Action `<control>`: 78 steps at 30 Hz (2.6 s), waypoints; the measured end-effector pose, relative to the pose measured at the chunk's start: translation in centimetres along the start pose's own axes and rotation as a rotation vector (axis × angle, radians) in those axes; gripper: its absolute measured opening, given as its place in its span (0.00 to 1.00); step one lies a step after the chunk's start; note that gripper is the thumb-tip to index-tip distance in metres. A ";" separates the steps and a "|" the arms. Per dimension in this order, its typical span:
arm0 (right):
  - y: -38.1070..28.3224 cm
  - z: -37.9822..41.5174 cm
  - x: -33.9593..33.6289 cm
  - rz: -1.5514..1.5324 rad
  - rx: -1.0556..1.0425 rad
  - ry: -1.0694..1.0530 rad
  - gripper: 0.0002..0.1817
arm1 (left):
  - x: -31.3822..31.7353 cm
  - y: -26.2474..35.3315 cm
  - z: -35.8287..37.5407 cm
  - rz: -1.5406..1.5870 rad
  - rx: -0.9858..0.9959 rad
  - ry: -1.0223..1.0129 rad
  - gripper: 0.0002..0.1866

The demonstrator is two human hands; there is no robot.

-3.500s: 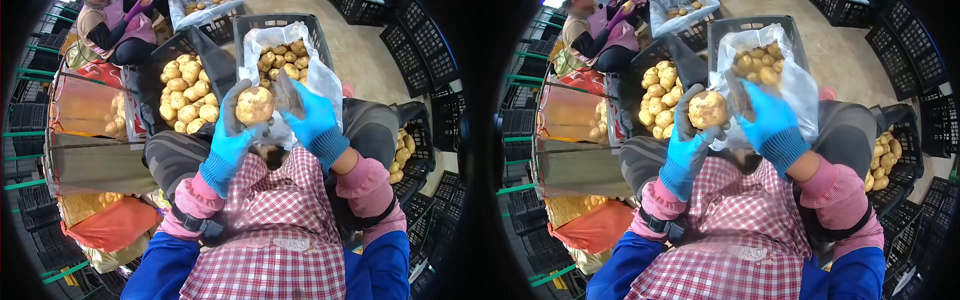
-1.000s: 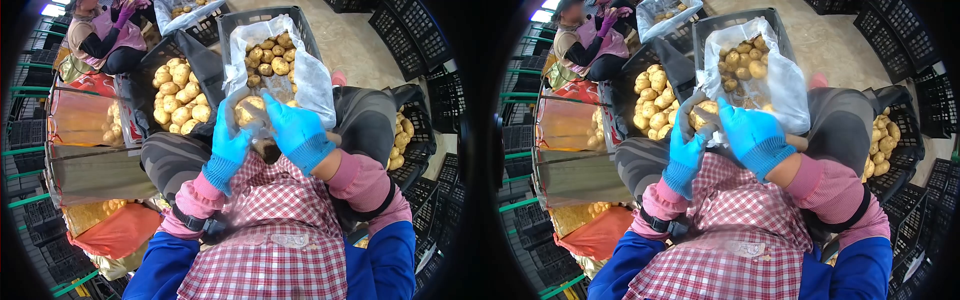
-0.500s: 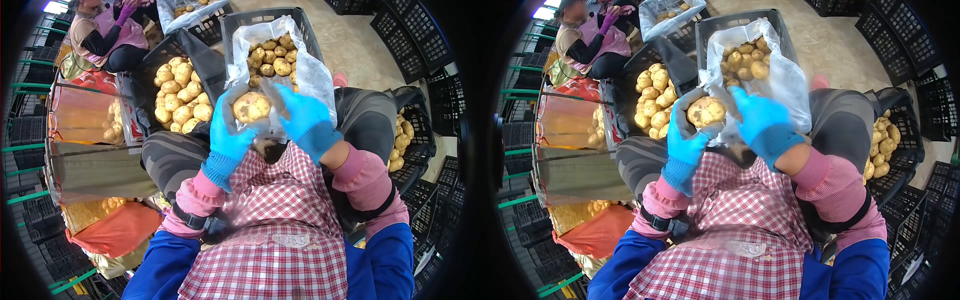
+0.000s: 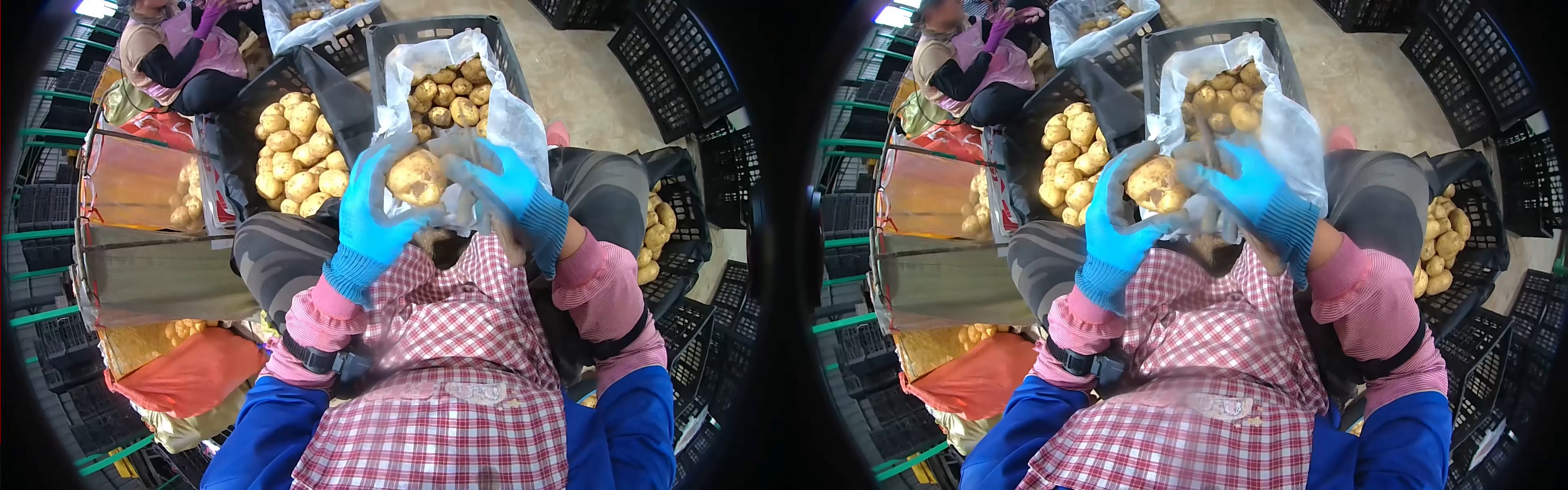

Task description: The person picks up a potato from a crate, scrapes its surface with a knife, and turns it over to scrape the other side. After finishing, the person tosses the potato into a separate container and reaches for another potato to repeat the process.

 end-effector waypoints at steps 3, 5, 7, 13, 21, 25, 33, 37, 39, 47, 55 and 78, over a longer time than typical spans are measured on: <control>-0.5 0.4 1.0 0.023 -0.033 -0.021 0.32 | -0.5 0.7 -0.3 0.027 0.031 -0.048 0.41; -0.9 0.5 1.6 -0.093 -0.088 0.009 0.31 | 0.0 1.2 -0.5 0.108 0.106 -0.073 0.38; -1.0 0.6 1.7 -0.219 -0.126 0.053 0.30 | 0.4 0.3 -0.6 0.156 0.059 -0.079 0.35; 0.7 0.6 1.8 -0.132 -0.141 0.065 0.31 | 1.0 0.1 -0.2 0.217 -0.037 -0.082 0.33; -1.1 0.8 2.2 -0.263 -0.134 0.134 0.30 | 0.7 0.8 -0.5 0.535 -0.182 -0.090 0.32; -0.9 1.3 1.9 -0.222 -0.159 0.125 0.27 | 0.9 0.6 -0.4 0.529 -0.282 -0.106 0.33; -1.0 0.6 1.2 0.132 -0.304 0.115 0.22 | 0.4 0.2 0.0 0.445 -0.222 -0.117 0.38; -1.3 0.5 0.8 0.871 -0.541 0.307 0.23 | 0.6 -0.7 -0.1 0.352 -0.199 -0.044 0.41; -2.1 0.9 1.3 1.137 -0.498 0.376 0.25 | 0.6 -1.1 -0.2 0.266 -0.145 -0.037 0.41; -2.1 1.6 3.3 1.484 -0.563 0.332 0.24 | 1.5 -1.1 -0.1 0.264 -0.174 -0.007 0.41; -1.7 1.0 2.2 1.519 -0.677 0.405 0.29 | 1.9 -0.9 0.5 0.679 -0.470 0.009 0.40; -0.6 1.0 2.1 1.550 -0.458 0.365 0.31 | 2.3 -2.1 0.3 0.142 -0.180 0.030 0.39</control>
Point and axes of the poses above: each hand's wrist, its own z-axis away from the middle knuckle, its own x-axis out of the palm, y = z × x, the point moved 4 cm from there along -z, towards the middle knuckle, and after that the axes turned 2 degrees about -x, right-handed, at the moved point
